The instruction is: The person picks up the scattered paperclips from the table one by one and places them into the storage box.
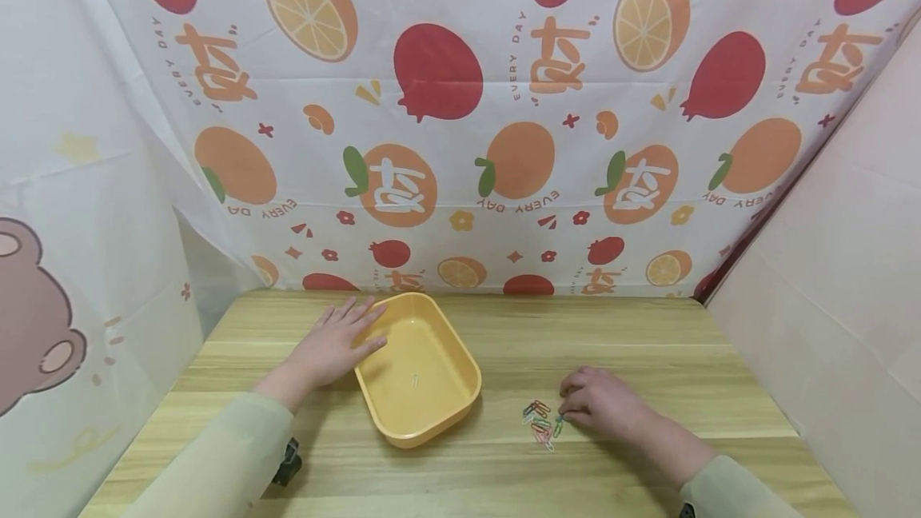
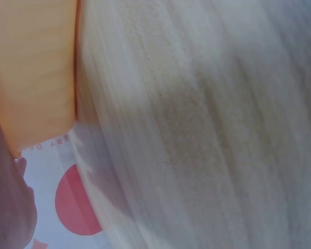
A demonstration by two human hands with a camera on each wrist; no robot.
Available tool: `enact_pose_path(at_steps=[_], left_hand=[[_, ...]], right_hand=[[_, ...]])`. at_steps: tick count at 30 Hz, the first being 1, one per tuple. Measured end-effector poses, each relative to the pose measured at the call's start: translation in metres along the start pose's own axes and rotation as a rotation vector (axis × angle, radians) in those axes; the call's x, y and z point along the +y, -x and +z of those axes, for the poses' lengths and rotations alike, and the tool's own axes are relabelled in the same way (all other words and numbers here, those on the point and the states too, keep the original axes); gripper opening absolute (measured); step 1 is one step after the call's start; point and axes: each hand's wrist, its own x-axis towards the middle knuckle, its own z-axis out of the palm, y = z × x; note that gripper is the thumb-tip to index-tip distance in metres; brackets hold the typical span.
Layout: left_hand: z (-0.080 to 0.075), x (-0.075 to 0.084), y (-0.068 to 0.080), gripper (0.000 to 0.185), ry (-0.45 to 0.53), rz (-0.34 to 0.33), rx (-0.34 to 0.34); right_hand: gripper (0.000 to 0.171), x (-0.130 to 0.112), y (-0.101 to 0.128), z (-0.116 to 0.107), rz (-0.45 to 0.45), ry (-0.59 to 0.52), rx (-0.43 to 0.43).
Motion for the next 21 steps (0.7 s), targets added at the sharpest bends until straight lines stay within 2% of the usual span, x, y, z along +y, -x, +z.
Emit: enact_pose_path(at_steps=[21], left_hand=[[-0.0001,-0.0011,-0.0001,0.067,0.005,0.005,-0.002]], right_hand=[[0.009,0.0029,-0.0030,-0.0025,-0.013,-0.011,0.063]])
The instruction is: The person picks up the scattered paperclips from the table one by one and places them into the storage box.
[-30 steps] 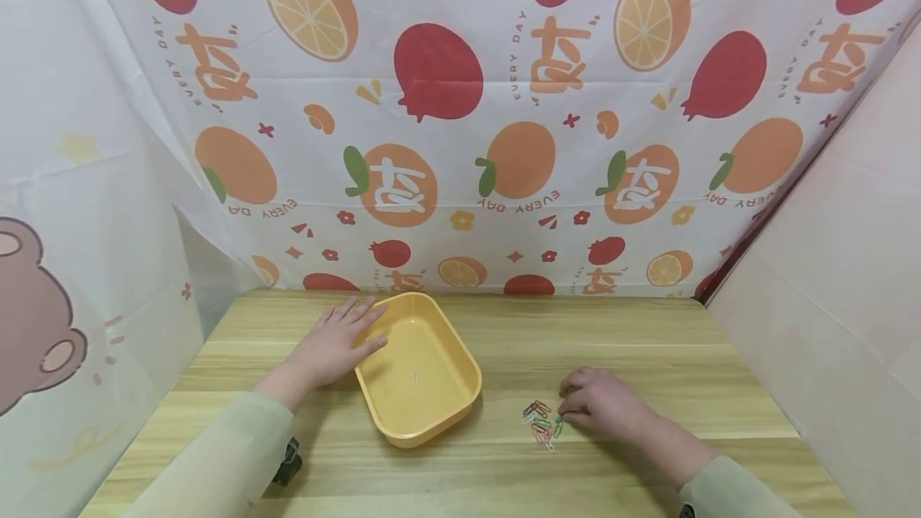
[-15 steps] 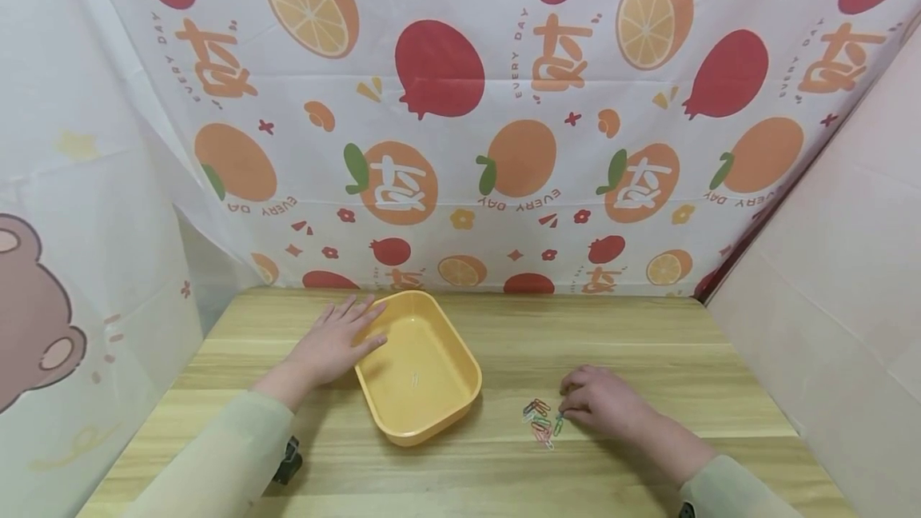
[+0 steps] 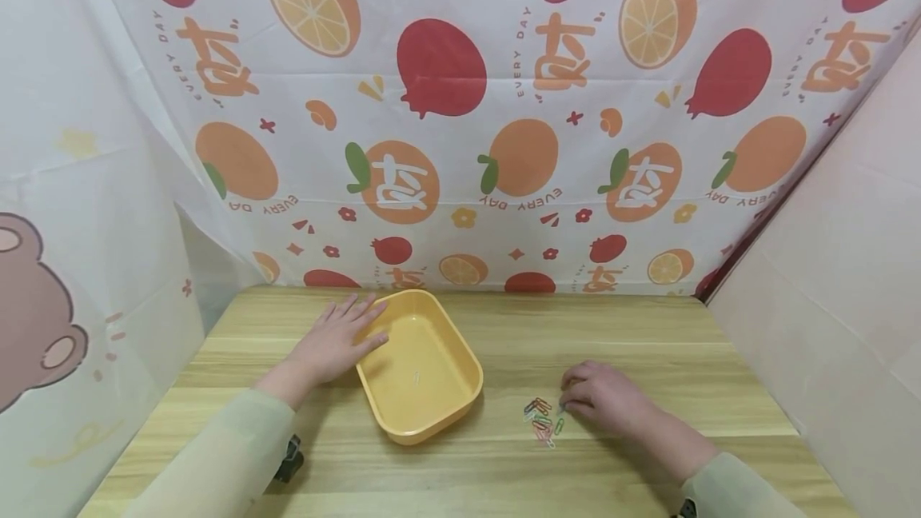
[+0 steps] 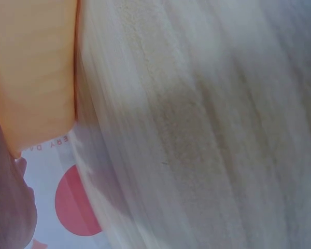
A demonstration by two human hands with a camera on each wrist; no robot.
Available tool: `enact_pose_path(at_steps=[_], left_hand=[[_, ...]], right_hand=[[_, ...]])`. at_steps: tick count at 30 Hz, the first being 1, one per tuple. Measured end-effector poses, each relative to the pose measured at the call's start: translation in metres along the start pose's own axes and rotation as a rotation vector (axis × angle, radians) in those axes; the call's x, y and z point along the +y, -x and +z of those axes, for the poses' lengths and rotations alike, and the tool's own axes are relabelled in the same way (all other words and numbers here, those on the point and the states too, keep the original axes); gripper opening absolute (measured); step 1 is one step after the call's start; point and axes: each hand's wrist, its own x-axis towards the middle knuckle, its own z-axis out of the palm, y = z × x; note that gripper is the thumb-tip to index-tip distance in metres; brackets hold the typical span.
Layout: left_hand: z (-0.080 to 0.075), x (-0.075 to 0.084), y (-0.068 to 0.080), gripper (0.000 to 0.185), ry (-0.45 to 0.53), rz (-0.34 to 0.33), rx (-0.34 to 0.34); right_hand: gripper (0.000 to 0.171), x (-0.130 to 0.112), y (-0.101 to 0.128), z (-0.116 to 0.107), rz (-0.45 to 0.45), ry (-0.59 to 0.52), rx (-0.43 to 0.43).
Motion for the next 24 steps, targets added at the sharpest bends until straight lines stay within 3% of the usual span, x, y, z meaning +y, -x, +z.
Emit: enact_pose_path(at_steps=[24], left_hand=[[0.001,0.000,-0.003,0.065,0.007,-0.007,-0.002]], right_hand=[[0.014,0.005,-0.013,-0.006,-0.075,0.005,0.099]])
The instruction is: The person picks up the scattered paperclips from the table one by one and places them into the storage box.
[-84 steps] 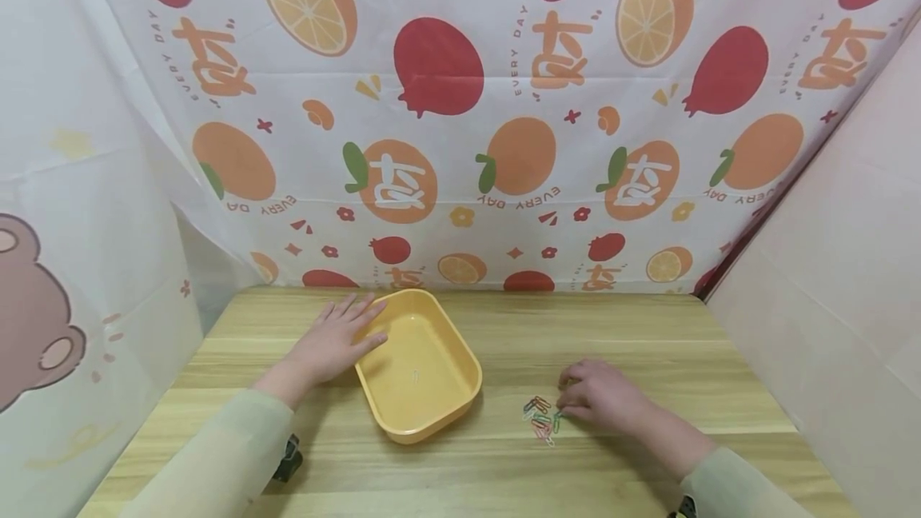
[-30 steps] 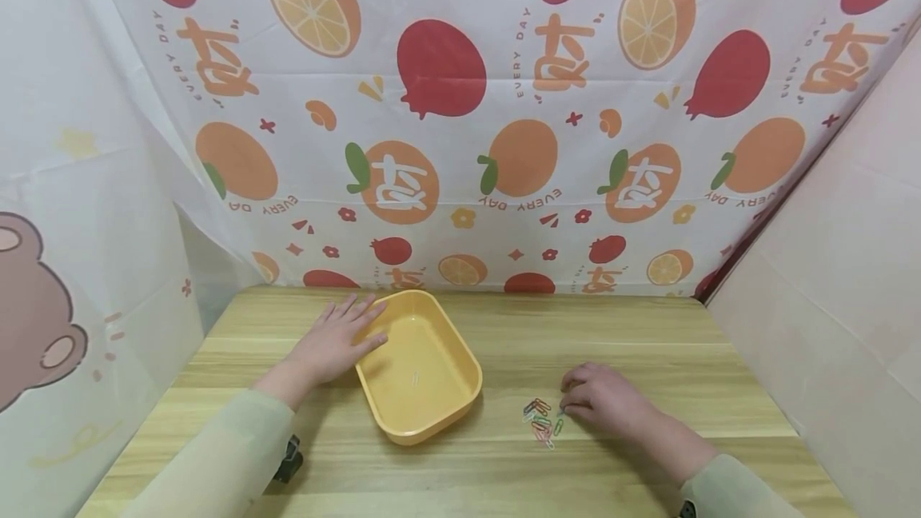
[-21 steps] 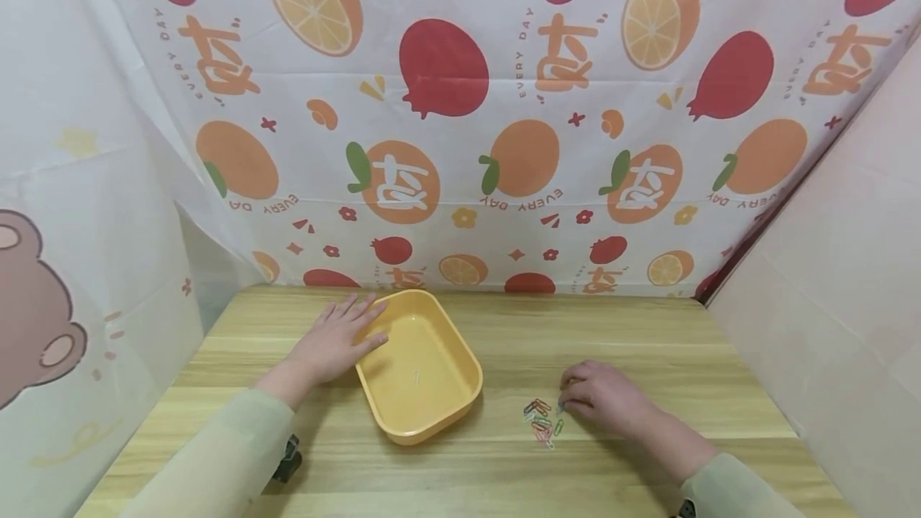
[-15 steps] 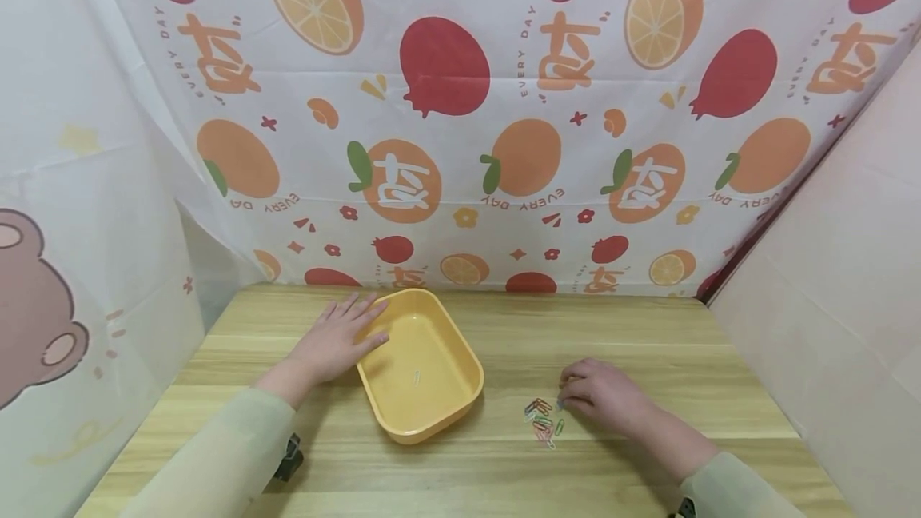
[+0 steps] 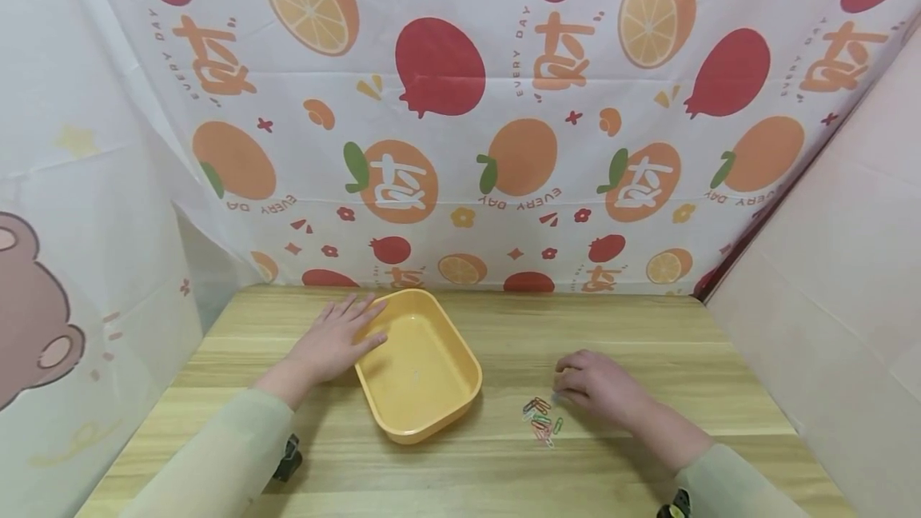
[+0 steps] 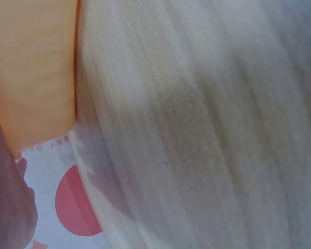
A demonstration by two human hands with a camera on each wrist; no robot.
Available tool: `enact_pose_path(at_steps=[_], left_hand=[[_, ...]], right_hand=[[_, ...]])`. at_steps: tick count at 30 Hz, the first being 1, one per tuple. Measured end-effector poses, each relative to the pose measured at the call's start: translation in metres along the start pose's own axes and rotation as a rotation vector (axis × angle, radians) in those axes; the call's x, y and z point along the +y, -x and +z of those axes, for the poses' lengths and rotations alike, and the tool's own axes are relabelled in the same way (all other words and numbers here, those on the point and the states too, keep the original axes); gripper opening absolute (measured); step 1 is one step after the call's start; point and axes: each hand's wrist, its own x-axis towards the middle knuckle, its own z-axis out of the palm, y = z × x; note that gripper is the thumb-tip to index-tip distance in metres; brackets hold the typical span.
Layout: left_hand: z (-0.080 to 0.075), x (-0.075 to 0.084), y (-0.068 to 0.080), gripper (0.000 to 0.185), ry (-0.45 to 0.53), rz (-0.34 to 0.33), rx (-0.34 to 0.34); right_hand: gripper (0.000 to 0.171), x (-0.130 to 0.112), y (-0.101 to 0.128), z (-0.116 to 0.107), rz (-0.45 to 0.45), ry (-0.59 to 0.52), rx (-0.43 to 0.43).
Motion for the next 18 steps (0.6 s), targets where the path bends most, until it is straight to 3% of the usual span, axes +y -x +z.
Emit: enact_pose_path(at_steps=[18], left_hand=[[-0.002,0.001,0.002,0.066,0.017,0.007,0.004]], right_hand=[[0.011,-0.008,-0.032,-0.010,0.023,0.042,-0.055]])
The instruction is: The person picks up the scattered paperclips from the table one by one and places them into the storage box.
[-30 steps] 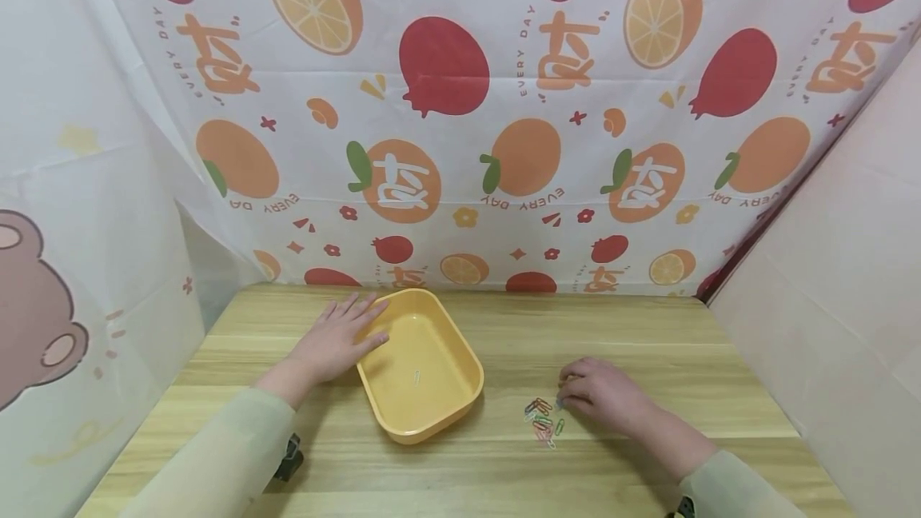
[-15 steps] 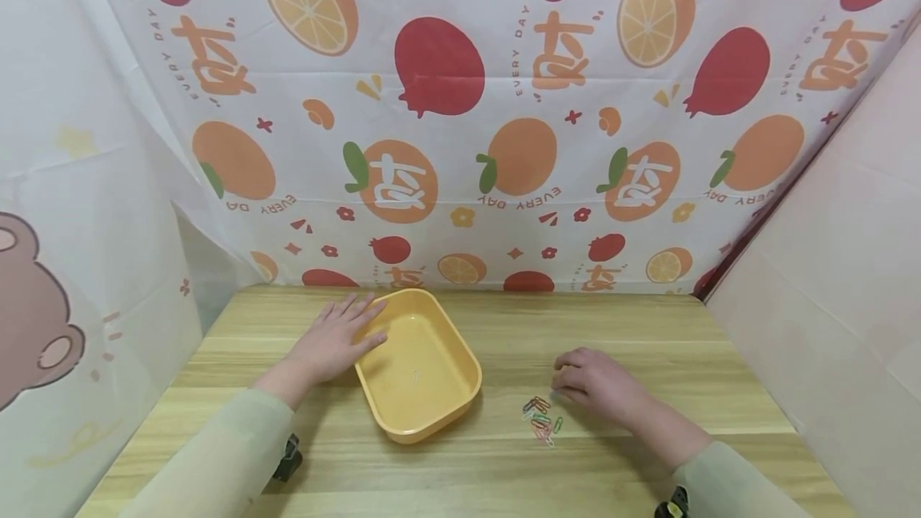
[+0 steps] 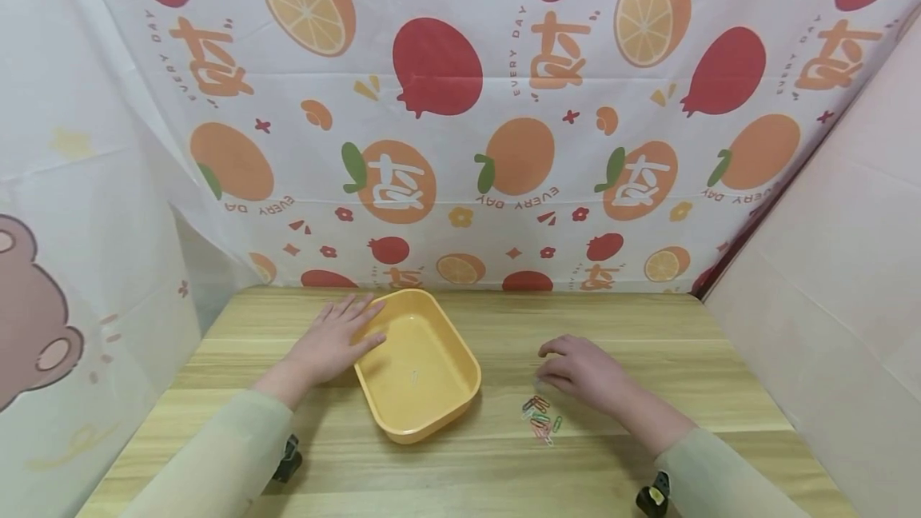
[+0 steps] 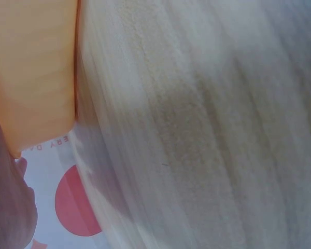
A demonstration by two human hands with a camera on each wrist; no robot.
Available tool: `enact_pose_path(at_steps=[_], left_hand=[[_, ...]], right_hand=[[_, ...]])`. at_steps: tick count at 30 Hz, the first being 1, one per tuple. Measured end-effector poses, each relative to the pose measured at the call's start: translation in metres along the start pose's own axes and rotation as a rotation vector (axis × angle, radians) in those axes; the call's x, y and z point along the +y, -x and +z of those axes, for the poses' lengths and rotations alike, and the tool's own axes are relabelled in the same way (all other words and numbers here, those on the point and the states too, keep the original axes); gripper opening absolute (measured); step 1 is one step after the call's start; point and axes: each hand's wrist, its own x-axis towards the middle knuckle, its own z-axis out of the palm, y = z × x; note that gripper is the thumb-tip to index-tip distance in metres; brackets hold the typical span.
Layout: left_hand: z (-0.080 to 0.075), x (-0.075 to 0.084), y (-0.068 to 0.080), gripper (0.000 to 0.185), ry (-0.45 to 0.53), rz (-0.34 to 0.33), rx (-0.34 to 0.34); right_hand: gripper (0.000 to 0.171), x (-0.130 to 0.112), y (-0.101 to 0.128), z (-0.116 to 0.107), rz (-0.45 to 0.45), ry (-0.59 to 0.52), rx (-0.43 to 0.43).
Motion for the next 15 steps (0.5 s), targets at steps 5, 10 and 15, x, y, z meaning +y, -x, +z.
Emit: enact_pose_path(at_steps=[5,10,15], left_hand=[[0.001,0.000,-0.001,0.067,-0.002,-0.002,-0.003],[0.001,-0.001,-0.001,0.067,-0.001,-0.003,-0.002],[0.003,-0.003,-0.002,0.067,0.003,-0.003,-0.003]], right_hand=[[0.010,-0.002,-0.012,-0.001,-0.028,-0.001,0.019],[0.010,-0.004,-0.023,-0.002,-0.043,0.006,0.030],[0.010,-0.007,-0.032,-0.004,-0.033,0.007,0.025]])
